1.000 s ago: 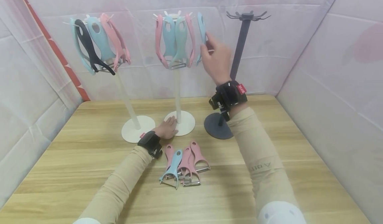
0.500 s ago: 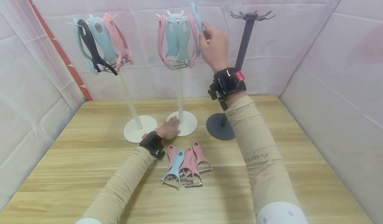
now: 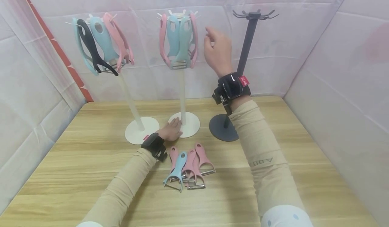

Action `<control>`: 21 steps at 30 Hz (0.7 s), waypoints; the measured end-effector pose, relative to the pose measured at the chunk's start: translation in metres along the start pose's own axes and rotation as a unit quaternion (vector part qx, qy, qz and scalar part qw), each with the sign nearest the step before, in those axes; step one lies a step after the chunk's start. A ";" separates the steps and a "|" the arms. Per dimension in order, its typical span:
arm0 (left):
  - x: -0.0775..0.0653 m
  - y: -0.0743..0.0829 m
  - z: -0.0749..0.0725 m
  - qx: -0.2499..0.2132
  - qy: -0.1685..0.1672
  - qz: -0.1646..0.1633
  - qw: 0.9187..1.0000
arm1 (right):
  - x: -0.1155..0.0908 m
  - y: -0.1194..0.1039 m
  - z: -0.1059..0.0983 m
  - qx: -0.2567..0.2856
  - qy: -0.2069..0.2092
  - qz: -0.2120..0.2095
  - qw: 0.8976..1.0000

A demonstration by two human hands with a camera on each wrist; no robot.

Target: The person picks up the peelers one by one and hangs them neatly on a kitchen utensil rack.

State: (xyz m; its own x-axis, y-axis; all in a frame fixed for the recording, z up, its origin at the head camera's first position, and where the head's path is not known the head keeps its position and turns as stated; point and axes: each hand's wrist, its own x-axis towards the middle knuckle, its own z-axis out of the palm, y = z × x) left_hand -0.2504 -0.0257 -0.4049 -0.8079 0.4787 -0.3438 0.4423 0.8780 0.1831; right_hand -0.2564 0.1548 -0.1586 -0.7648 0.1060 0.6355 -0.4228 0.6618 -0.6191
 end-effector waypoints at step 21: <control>0.005 -0.011 -0.005 -0.004 0.026 0.022 0.999 | -0.057 0.044 0.005 -0.002 -0.041 -0.024 0.999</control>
State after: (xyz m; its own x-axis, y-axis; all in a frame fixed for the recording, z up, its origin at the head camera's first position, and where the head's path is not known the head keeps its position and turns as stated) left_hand -0.2609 -0.0329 -0.4035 -0.8066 0.5170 -0.2866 0.4757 0.8555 0.2046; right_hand -0.2337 0.1739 -0.2243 -0.7812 0.0138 0.6241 -0.4573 0.6679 -0.5872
